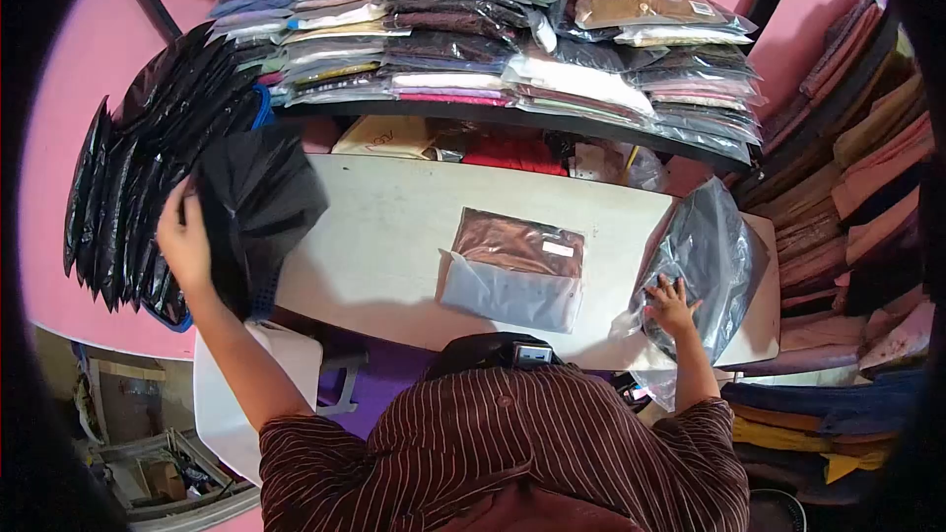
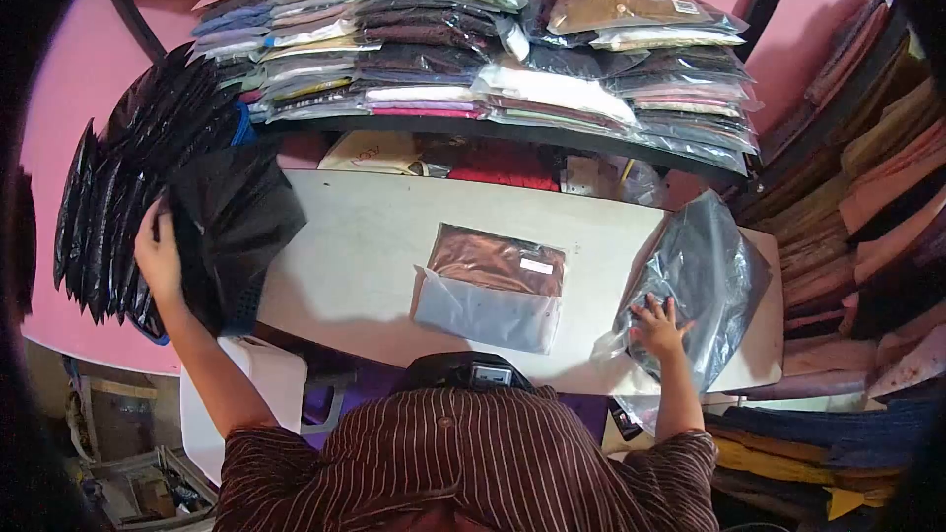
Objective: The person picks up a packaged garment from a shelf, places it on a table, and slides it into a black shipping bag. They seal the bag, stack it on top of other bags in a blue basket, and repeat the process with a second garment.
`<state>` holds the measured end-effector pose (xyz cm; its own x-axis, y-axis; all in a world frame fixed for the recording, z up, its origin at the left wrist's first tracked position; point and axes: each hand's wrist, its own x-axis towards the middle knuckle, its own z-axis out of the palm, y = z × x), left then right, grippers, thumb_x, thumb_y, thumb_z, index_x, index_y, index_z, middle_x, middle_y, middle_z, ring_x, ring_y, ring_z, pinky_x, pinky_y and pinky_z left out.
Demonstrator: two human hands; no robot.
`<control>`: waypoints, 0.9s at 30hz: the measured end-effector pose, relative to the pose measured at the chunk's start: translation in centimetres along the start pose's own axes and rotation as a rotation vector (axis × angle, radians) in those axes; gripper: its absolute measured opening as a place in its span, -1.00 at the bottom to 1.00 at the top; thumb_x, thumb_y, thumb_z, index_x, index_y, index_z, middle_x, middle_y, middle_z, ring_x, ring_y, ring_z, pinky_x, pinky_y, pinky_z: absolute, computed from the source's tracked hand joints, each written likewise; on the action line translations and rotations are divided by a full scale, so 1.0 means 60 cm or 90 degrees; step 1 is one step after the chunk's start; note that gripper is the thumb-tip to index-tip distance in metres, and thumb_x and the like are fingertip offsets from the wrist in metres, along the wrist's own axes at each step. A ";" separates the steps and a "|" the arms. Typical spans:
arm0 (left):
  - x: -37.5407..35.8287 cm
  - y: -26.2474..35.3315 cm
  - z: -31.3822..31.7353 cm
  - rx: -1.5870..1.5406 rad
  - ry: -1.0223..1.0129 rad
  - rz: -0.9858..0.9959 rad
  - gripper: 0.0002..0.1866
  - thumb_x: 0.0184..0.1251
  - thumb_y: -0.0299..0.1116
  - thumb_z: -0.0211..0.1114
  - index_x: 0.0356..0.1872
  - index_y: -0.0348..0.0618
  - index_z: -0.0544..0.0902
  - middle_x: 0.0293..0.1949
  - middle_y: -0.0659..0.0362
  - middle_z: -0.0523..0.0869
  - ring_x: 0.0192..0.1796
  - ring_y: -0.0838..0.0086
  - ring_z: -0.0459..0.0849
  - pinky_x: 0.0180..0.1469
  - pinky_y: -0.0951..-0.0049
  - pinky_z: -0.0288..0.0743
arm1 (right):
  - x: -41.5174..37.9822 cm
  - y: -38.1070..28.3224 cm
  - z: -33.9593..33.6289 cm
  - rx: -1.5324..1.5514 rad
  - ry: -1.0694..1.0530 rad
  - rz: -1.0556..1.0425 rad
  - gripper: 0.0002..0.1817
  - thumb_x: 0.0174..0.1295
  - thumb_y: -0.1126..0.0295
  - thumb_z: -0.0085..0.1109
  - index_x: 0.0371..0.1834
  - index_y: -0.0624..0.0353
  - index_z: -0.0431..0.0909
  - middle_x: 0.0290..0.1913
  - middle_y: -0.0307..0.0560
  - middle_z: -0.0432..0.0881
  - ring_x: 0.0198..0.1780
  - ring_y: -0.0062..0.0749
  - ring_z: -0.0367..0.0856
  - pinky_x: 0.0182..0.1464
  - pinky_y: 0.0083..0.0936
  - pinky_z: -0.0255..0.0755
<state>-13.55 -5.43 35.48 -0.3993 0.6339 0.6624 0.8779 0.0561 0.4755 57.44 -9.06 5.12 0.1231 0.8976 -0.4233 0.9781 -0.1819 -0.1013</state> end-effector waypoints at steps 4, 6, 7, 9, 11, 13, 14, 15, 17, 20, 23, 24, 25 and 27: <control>-0.088 0.062 0.119 -0.104 -0.141 0.099 -0.49 -0.03 -0.69 0.07 0.04 -0.22 0.64 -0.04 -0.06 0.70 0.02 0.25 0.68 0.18 0.40 0.43 | 0.050 -0.072 -0.014 -0.101 0.088 0.093 -0.55 0.14 0.18 0.20 0.14 -0.10 0.53 0.38 -0.08 0.31 0.45 0.11 0.12 0.16 0.72 -0.23; -0.170 0.049 0.236 -0.086 -0.212 0.098 -0.52 -0.04 -0.67 0.11 0.02 -0.24 0.64 0.01 -0.04 0.68 0.09 0.17 0.64 0.20 0.29 0.42 | 0.060 -0.165 -0.023 -0.024 0.262 -0.005 -0.60 0.04 0.23 0.27 -0.01 0.01 0.59 0.18 -0.03 0.50 0.27 -0.11 0.39 0.17 0.54 -0.02; -0.208 0.045 0.280 -0.103 -0.241 0.091 -0.53 -0.02 -0.65 0.10 0.02 -0.25 0.62 -0.01 -0.10 0.67 0.07 0.07 0.62 0.17 0.22 0.43 | 0.067 -0.210 -0.033 0.088 0.243 -0.180 -0.54 -0.02 0.21 0.34 0.00 0.04 0.57 0.15 0.00 0.50 0.26 -0.16 0.40 0.21 0.40 0.06; -0.278 0.036 0.349 -0.084 -0.276 0.040 -0.50 0.00 -0.64 0.08 0.08 -0.26 0.57 -0.02 -0.17 0.64 0.05 0.00 0.60 0.15 0.17 0.43 | 0.084 -0.311 -0.015 0.221 0.151 -0.360 -0.25 -0.19 0.10 0.50 0.17 -0.05 0.45 0.21 0.03 0.44 0.30 -0.05 0.36 0.22 0.25 0.15; -0.326 0.037 0.385 -0.101 -0.254 -0.033 -0.47 0.01 -0.64 0.07 0.12 -0.24 0.53 -0.03 -0.18 0.64 0.04 -0.04 0.60 0.16 0.15 0.42 | 0.052 -0.398 -0.042 0.077 0.102 -0.447 0.03 -0.30 -0.02 0.54 0.37 -0.16 0.25 0.37 0.11 0.25 0.43 0.04 0.16 0.28 0.35 0.04; -0.370 0.016 0.411 -0.107 -0.252 -0.062 -0.44 0.03 -0.63 0.06 0.18 -0.23 0.48 -0.01 -0.22 0.62 0.05 -0.07 0.59 0.14 0.14 0.41 | 0.075 -0.434 -0.020 0.016 0.075 -0.432 0.19 -0.37 -0.10 0.55 0.45 -0.20 0.10 0.45 0.14 0.08 0.48 0.10 -0.01 0.31 0.41 -0.05; -0.389 0.004 0.416 -0.113 -0.249 -0.066 -0.43 0.07 -0.61 0.07 0.23 -0.24 0.43 0.02 -0.23 0.59 0.06 -0.08 0.58 0.13 0.14 0.42 | 0.089 -0.441 -0.011 -0.045 0.047 -0.424 0.34 -0.45 -0.18 0.55 0.52 -0.24 -0.05 0.53 0.16 -0.10 0.54 0.16 -0.18 0.33 0.47 -0.15; -0.406 -0.008 0.419 -0.118 -0.243 -0.069 -0.42 0.11 -0.59 0.08 0.27 -0.25 0.38 0.06 -0.24 0.57 0.07 -0.10 0.57 0.12 0.14 0.43 | 0.098 -0.445 -0.018 -0.045 0.049 -0.426 0.34 -0.45 -0.18 0.55 0.52 -0.24 -0.05 0.53 0.16 -0.10 0.54 0.16 -0.18 0.33 0.47 -0.15; -0.447 -0.029 0.418 -0.110 -0.284 -0.021 -0.31 0.12 -0.51 0.16 0.36 -0.29 0.21 0.02 -0.25 0.55 0.06 -0.11 0.53 0.15 0.12 0.38 | 0.122 -0.446 -0.034 -0.069 -0.063 -0.368 0.50 -0.54 -0.27 0.54 0.55 -0.32 -0.25 0.57 0.11 -0.35 0.55 0.21 -0.41 0.32 0.54 -0.33; -0.468 -0.011 0.363 -0.155 -0.491 -0.144 -0.15 0.08 -0.29 0.34 0.39 -0.35 0.16 0.07 -0.22 0.47 0.11 -0.11 0.43 0.24 0.06 0.28 | 0.157 -0.435 -0.043 -0.081 -0.061 -0.344 0.57 -0.60 -0.29 0.55 0.55 -0.35 -0.36 0.57 0.15 -0.36 0.55 0.24 -0.42 0.31 0.56 -0.37; -0.514 -0.015 0.346 -0.122 -0.450 -0.058 -0.09 0.04 -0.21 0.40 0.39 -0.36 0.16 0.17 -0.23 0.40 0.23 -0.12 0.35 0.31 0.01 0.18 | 0.174 -0.437 -0.033 -0.120 -0.100 -0.306 0.61 -0.63 -0.27 0.56 0.55 -0.32 -0.39 0.56 0.19 -0.34 0.54 0.28 -0.39 0.35 0.49 -0.33; -0.525 -0.014 0.349 -0.116 -0.411 -0.025 -0.06 0.02 -0.18 0.43 0.39 -0.36 0.16 0.21 -0.24 0.37 0.29 -0.11 0.31 0.36 -0.01 0.11 | 0.174 -0.440 -0.023 -0.115 -0.078 -0.295 0.62 -0.65 -0.27 0.57 0.55 -0.30 -0.39 0.56 0.18 -0.31 0.54 0.29 -0.34 0.36 0.46 -0.28; -0.516 0.007 0.338 -0.119 -0.407 -0.024 -0.06 0.02 -0.18 0.43 0.39 -0.36 0.16 0.21 -0.24 0.37 0.29 -0.11 0.31 0.36 -0.01 0.11 | 0.170 -0.448 -0.026 -0.111 -0.053 -0.284 0.63 -0.67 -0.26 0.58 0.55 -0.29 -0.40 0.56 0.18 -0.28 0.53 0.30 -0.28 0.37 0.43 -0.23; -0.504 0.049 0.315 -0.054 -0.506 0.117 -0.09 0.02 -0.19 0.40 0.39 -0.33 0.18 0.31 -0.25 0.28 0.37 -0.17 0.21 0.38 -0.04 0.12 | 0.162 -0.451 -0.025 -0.145 -0.001 -0.275 0.65 -0.69 -0.24 0.60 0.56 -0.16 -0.34 0.51 0.18 -0.05 0.49 0.19 -0.04 0.36 0.27 -0.02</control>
<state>6.13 -9.86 5.89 0.0834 0.9864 0.1418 0.8756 -0.1404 0.4621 32.43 5.21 5.11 -0.3018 0.8711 -0.3874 0.9517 0.2993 -0.0684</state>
